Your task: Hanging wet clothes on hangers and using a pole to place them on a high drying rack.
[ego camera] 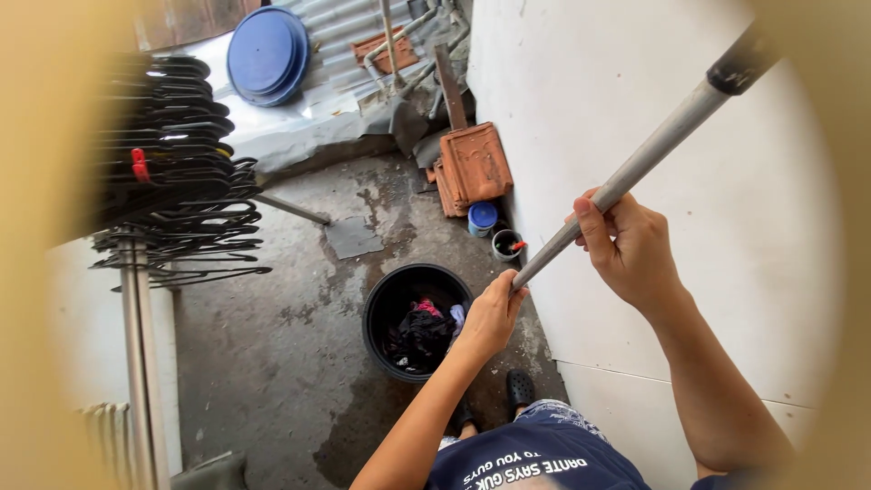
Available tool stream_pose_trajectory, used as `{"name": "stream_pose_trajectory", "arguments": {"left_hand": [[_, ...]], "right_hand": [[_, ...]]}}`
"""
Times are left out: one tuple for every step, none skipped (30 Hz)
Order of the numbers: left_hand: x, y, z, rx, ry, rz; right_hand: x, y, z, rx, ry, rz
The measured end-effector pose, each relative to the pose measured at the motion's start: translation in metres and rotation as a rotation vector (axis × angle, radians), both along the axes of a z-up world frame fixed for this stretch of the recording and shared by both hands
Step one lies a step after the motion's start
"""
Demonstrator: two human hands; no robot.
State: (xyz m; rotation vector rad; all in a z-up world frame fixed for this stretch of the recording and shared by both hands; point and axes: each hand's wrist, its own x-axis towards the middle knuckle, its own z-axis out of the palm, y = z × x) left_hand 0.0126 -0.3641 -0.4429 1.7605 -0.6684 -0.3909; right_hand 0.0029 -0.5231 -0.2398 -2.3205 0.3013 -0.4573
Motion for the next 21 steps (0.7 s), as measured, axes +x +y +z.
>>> {"name": "stream_pose_trajectory", "arguments": {"left_hand": [[-0.001, -0.008, 0.002, -0.003, 0.014, -0.013], [0.0, -0.017, 0.003, -0.009, 0.009, -0.019], [0.0, -0.026, 0.004, -0.001, 0.006, -0.021], [-0.003, -0.034, 0.004, 0.009, 0.009, -0.023], [-0.003, -0.043, 0.005, 0.004, 0.011, -0.029], [-0.004, -0.051, 0.005, 0.008, 0.018, -0.01], [-0.006, -0.058, 0.005, 0.012, 0.025, 0.01], [-0.008, -0.066, 0.006, 0.011, 0.03, 0.008], [-0.009, -0.073, 0.008, 0.0, -0.01, 0.027], [-0.009, -0.08, 0.009, -0.009, -0.055, 0.05], [-0.011, -0.088, 0.008, -0.009, -0.054, 0.052], [-0.012, -0.094, 0.008, -0.011, -0.035, 0.065], [-0.013, -0.101, 0.007, -0.012, -0.017, 0.078], [-0.014, -0.107, 0.006, -0.013, -0.015, 0.078], [-0.015, -0.114, 0.006, -0.023, -0.02, 0.086], [-0.016, -0.12, 0.005, -0.033, -0.025, 0.097], [-0.017, -0.127, 0.002, -0.035, -0.021, 0.099], [-0.018, -0.134, -0.002, -0.029, -0.027, 0.107], [-0.018, -0.14, -0.006, -0.023, -0.033, 0.114], [-0.02, -0.145, -0.01, -0.021, -0.027, 0.119], [-0.021, -0.15, -0.013, 0.011, -0.017, 0.117]], "right_hand": [[-0.002, -0.006, -0.001, -0.011, -0.005, -0.009], [-0.003, -0.012, -0.002, -0.018, -0.01, -0.016], [-0.005, -0.018, -0.003, -0.027, -0.011, -0.025], [-0.008, -0.023, -0.005, -0.035, -0.005, -0.033], [-0.009, -0.028, -0.008, -0.039, -0.003, -0.039], [-0.012, -0.034, -0.011, -0.034, -0.003, -0.039], [-0.015, -0.039, -0.015, -0.028, -0.004, -0.038], [-0.017, -0.043, -0.017, -0.029, 0.002, -0.04], [-0.02, -0.047, -0.019, -0.025, -0.003, -0.035], [-0.021, -0.051, -0.021, -0.02, -0.012, -0.027], [-0.022, -0.056, -0.02, -0.02, -0.011, -0.025], [-0.023, -0.06, -0.019, -0.018, -0.013, -0.028], [-0.024, -0.064, -0.019, -0.015, -0.014, -0.031], [-0.025, -0.069, -0.019, -0.016, -0.012, -0.031], [-0.026, -0.074, -0.019, -0.017, -0.008, -0.041], [-0.027, -0.078, -0.019, -0.019, -0.002, -0.049], [-0.028, -0.083, -0.021, -0.021, 0.002, -0.047], [-0.029, -0.087, -0.024, -0.019, -0.001, -0.052], [-0.029, -0.091, -0.027, -0.017, -0.005, -0.057], [-0.03, -0.095, -0.032, -0.016, 0.001, -0.053], [-0.031, -0.098, -0.037, -0.025, -0.011, -0.054]]}}
